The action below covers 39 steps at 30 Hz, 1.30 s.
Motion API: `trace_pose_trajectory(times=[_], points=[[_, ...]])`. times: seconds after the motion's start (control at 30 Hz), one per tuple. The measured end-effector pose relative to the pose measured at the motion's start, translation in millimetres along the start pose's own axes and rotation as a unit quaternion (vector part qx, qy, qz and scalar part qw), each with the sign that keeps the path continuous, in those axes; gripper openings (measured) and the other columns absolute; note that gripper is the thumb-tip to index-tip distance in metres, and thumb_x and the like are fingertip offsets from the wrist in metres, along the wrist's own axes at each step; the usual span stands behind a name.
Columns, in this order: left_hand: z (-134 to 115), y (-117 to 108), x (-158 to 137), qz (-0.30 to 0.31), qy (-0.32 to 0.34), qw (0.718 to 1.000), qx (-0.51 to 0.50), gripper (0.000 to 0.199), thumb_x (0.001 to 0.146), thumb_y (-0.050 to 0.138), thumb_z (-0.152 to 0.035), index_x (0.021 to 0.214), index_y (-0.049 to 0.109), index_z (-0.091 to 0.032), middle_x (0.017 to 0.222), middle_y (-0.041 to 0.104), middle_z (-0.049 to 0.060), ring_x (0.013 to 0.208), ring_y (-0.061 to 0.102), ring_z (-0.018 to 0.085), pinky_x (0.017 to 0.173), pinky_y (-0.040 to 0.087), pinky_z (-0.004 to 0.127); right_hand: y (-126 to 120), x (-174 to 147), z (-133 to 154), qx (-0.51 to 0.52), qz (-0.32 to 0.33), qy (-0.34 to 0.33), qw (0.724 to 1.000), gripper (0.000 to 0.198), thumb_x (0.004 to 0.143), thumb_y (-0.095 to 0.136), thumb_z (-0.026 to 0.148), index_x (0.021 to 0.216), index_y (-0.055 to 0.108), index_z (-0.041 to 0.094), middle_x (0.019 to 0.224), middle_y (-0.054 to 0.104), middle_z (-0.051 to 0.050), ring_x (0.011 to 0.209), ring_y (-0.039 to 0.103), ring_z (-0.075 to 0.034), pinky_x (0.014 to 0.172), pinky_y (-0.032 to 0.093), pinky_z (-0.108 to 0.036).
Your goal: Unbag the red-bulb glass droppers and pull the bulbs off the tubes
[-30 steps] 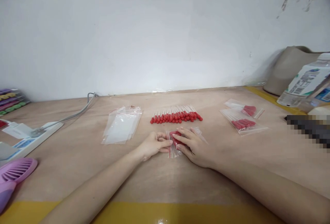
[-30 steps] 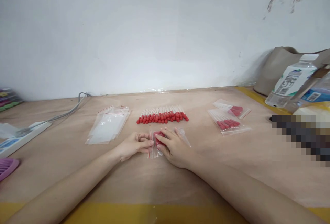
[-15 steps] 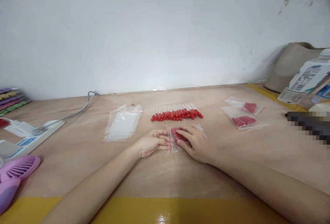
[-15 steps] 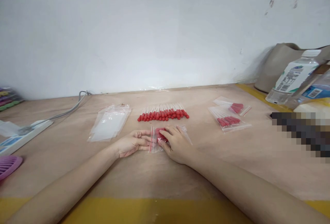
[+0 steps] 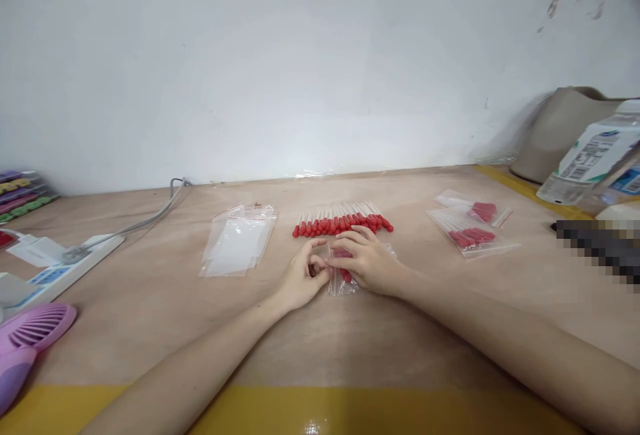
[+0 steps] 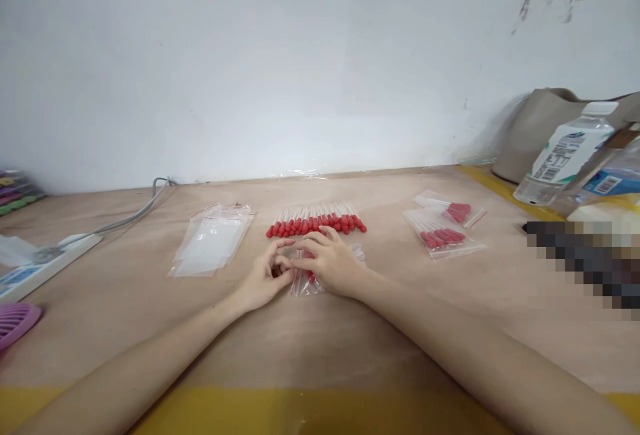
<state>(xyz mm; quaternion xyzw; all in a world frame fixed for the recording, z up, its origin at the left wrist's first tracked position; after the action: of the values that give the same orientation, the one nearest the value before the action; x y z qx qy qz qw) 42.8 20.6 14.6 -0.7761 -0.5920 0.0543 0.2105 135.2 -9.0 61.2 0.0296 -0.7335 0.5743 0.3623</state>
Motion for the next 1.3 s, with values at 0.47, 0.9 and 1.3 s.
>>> trace_pose_trajectory(times=[0.47,0.9,1.3], points=[[-4,-1,-4,-0.004,0.030,0.998,0.052,0.044,0.072,0.055,-0.017,0.112,0.037,-0.018,0.064,0.052,-0.004,0.058,0.049,0.010,0.055,0.036,0.022,9,1,27,-0.149,0.029,-0.189,0.970,0.030,0.091,0.031,0.014,0.085,0.060,0.020,0.088,0.061,-0.001,0.090,0.050,-0.013,0.099,0.031,-0.041],[-2,-8,-5,-0.077,0.028,0.990,0.114,0.035,0.069,0.051,-0.012,0.101,0.039,-0.021,0.064,0.048,-0.006,0.054,0.046,0.010,0.053,0.035,0.021,2,-11,13,-0.136,0.014,-0.149,0.979,0.025,0.091,0.033,0.019,0.091,0.058,0.022,0.109,0.059,0.000,0.104,0.048,-0.016,0.099,0.031,-0.041],[-37,12,-17,0.009,0.201,0.922,0.330,0.025,0.082,0.042,-0.012,0.082,0.066,-0.019,0.081,0.056,0.006,0.081,0.053,0.018,0.070,0.045,0.028,-14,-32,-15,0.065,0.014,0.063,0.996,0.021,0.088,0.041,0.026,0.097,0.059,0.020,0.102,0.062,-0.005,0.094,0.054,-0.018,0.080,0.042,-0.034]])
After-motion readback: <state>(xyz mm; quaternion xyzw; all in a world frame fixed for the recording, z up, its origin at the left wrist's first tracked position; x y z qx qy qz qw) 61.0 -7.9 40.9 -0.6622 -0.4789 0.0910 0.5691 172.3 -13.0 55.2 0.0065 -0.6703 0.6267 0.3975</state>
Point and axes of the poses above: each hand's wrist, its own x-axis towards the middle knuckle, its own y-axis out of the palm, z = x × y, the point moved 9 cm from there along x, towards the middle knuckle
